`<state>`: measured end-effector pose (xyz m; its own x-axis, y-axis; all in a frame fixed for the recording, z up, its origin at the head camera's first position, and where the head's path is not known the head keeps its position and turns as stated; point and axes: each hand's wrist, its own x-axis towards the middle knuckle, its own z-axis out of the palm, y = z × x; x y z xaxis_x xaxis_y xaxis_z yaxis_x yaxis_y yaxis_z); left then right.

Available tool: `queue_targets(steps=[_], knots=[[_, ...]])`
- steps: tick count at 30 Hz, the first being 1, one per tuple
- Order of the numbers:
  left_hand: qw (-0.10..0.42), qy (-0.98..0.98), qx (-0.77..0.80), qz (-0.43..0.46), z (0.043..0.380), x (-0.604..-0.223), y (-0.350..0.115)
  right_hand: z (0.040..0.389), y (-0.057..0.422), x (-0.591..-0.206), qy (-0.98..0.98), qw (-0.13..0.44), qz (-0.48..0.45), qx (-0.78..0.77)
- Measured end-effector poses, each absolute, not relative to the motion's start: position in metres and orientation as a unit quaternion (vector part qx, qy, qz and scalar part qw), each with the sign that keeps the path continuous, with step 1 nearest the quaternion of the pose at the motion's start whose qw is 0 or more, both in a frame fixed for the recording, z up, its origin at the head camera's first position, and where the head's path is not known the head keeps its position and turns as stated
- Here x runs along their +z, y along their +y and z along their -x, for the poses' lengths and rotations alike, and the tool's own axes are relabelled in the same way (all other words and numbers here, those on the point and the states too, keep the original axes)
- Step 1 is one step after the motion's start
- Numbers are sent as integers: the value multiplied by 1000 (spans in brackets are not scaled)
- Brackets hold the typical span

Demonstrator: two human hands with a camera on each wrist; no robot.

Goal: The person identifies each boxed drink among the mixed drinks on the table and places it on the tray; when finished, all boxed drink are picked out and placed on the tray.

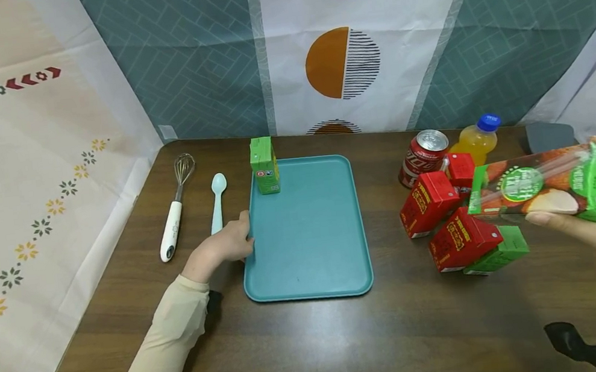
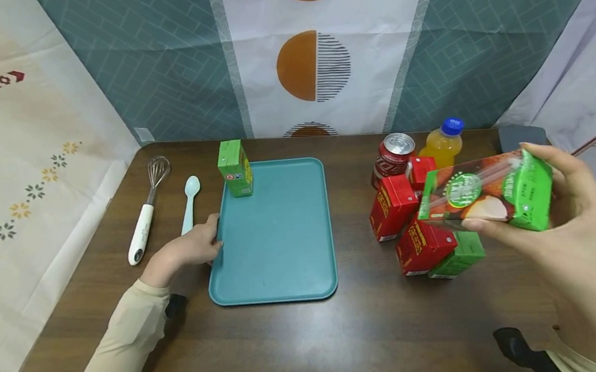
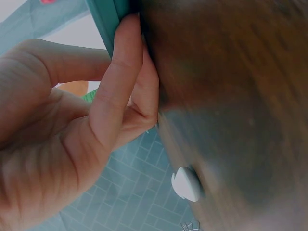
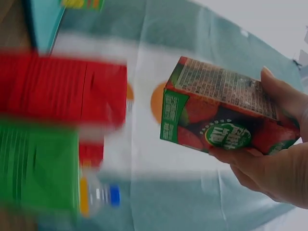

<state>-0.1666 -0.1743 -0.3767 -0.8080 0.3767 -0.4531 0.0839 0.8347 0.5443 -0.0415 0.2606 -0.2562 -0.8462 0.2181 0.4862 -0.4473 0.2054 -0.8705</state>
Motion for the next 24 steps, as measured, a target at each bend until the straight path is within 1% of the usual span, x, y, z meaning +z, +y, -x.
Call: queue_targets(steps=[2,8,11,14,20,24], knots=[[281,915,257,-130,167,-377,-175,46,245,-252,-664,236,-100,703],[280,916,256,-132,167,-378,-175,64,200,-249,-612,184,-156,753],[287,913,261,-129,167,-378,-174,74,179,-252,-640,190,-145,730],[292,909,267,-129,167,-378,-174,90,162,-257,-673,183,-123,706],[293,912,259,-124,166,-378,-175,128,135,-275,-746,139,-46,650],[292,913,253,-130,167,-377,-173,150,121,-287,-748,123,-32,651]])
